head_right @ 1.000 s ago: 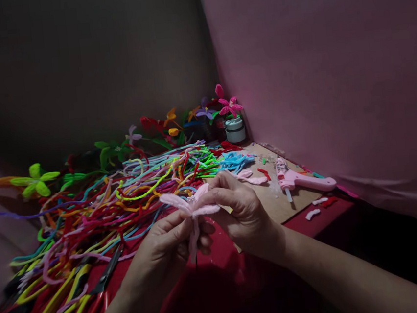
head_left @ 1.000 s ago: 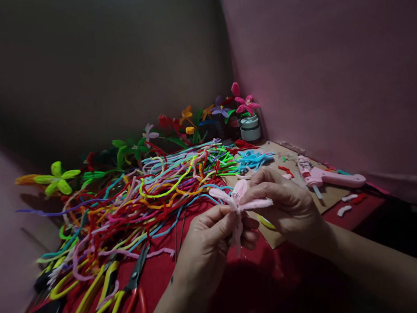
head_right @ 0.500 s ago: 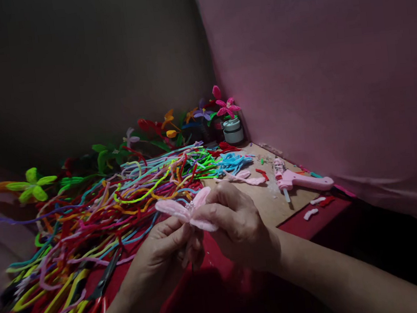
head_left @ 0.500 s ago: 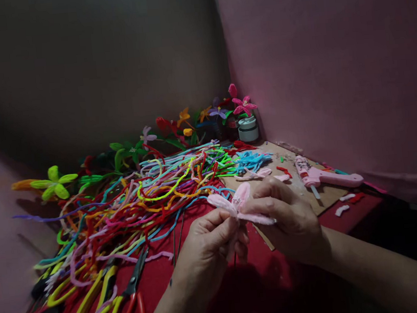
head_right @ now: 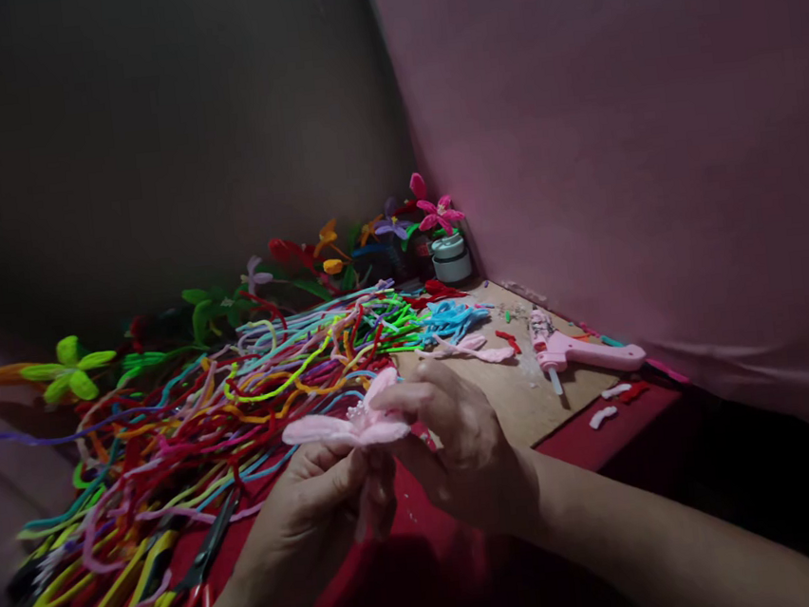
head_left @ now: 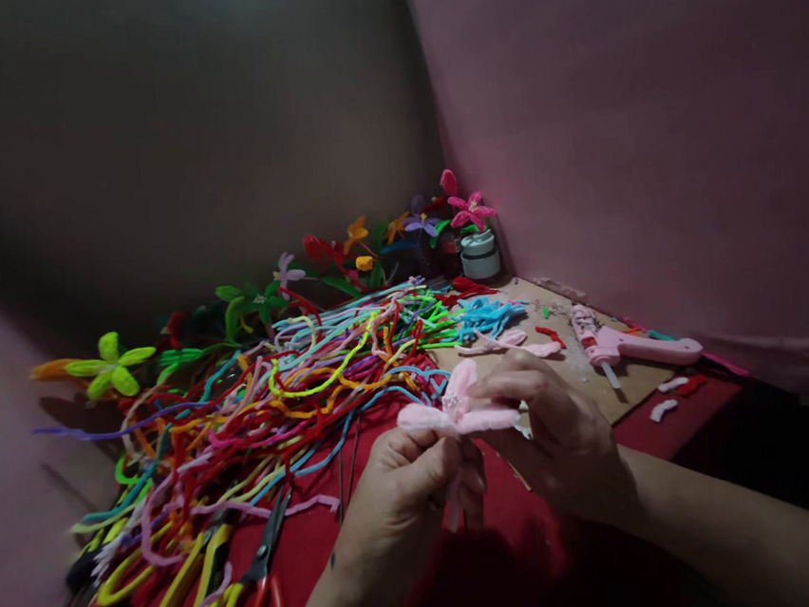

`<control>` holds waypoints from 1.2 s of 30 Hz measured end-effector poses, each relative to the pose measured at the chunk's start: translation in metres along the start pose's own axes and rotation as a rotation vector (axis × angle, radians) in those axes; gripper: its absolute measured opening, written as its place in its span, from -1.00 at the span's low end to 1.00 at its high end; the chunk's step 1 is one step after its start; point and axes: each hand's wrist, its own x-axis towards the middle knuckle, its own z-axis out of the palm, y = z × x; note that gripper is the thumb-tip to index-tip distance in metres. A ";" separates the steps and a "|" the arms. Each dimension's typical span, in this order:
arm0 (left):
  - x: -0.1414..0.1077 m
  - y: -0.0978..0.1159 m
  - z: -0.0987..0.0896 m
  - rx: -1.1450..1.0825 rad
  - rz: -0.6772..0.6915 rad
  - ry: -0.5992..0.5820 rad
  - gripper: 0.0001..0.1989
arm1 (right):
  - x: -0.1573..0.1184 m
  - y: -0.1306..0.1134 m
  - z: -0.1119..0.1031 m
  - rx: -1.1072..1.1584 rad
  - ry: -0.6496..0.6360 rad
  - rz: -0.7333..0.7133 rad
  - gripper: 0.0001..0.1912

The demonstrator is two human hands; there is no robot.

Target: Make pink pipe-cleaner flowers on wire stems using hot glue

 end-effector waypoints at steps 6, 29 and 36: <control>-0.005 0.005 0.004 0.056 0.049 0.052 -0.76 | -0.016 -0.002 -0.002 0.089 0.094 0.274 -0.78; 0.000 0.007 0.011 -0.200 0.189 0.289 -0.78 | -0.003 -0.022 0.027 0.979 -0.066 0.956 -0.85; -0.001 0.005 0.011 -0.233 0.144 0.239 -0.78 | -0.009 -0.008 0.027 1.197 -0.150 1.023 -0.81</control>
